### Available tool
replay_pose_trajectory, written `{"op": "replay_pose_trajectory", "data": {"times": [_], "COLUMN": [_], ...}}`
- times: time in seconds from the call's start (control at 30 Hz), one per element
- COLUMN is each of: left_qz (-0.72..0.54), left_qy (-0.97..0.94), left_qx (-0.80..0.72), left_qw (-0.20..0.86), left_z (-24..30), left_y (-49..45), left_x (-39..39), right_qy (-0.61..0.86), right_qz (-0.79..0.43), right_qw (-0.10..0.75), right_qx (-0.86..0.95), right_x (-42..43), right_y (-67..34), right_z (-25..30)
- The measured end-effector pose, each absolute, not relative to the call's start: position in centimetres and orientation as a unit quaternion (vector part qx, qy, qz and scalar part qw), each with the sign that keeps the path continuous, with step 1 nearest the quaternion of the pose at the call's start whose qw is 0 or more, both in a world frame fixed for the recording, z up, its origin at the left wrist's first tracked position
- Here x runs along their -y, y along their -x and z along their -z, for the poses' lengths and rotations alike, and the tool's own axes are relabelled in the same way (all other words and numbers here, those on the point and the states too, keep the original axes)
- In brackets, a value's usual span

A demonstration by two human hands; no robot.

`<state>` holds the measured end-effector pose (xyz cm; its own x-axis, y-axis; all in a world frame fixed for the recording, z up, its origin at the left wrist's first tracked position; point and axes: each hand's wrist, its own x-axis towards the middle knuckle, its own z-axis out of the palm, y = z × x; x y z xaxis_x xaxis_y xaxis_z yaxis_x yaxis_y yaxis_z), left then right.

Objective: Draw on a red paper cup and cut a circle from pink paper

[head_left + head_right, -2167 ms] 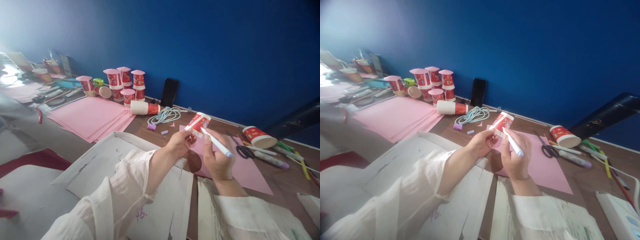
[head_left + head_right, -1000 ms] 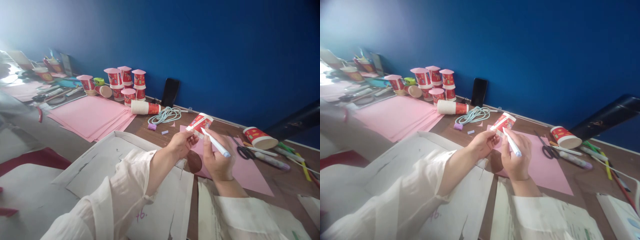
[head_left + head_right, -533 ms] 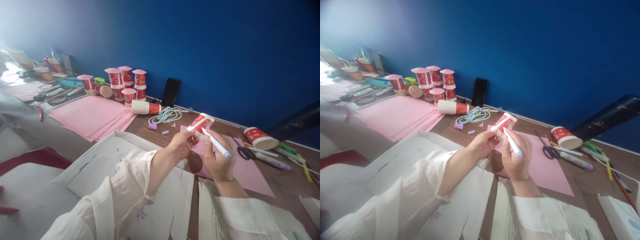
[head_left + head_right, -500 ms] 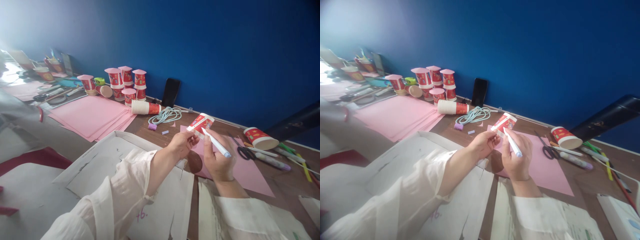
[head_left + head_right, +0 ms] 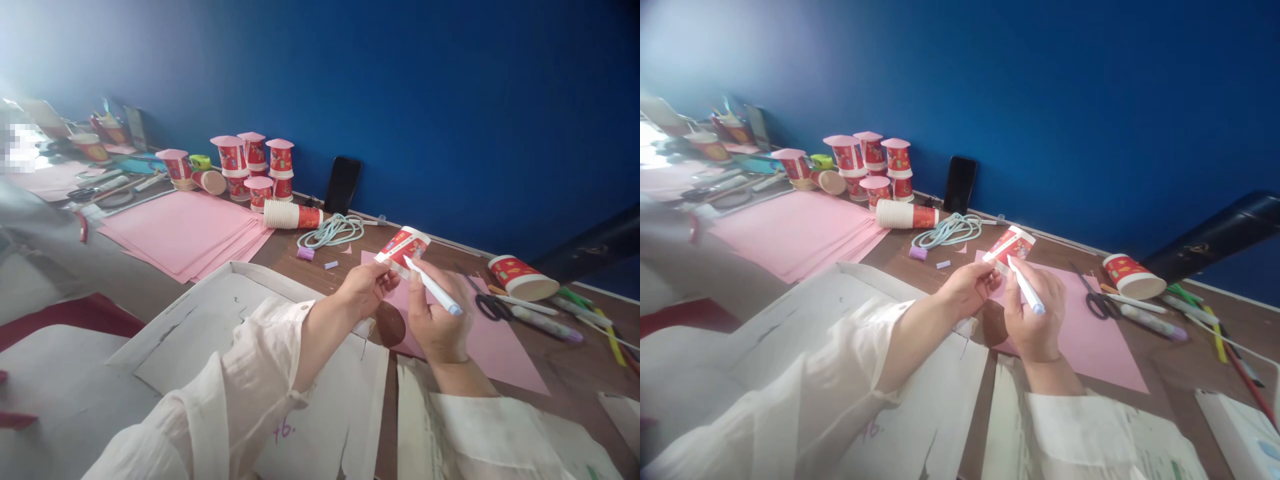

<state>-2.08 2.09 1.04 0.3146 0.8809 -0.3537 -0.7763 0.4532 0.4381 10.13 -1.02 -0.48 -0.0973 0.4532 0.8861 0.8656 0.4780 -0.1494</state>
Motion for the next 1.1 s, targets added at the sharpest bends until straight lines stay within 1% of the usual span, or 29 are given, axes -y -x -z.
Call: {"op": "replay_pose_trajectory", "data": {"times": [1.1], "left_qz": [-0.514], "left_qy": [-0.087], "left_qx": [-0.276], "left_qw": [0.807], "left_z": [-0.99], "left_y": [2.11], "left_x": [-2.15], "right_qy": [0.466], "right_qz": [0.204], "right_qw": [0.493], "right_qx": [0.706], "right_x": [1.15], "right_y": [-10.04], "right_z": [0.13]}}
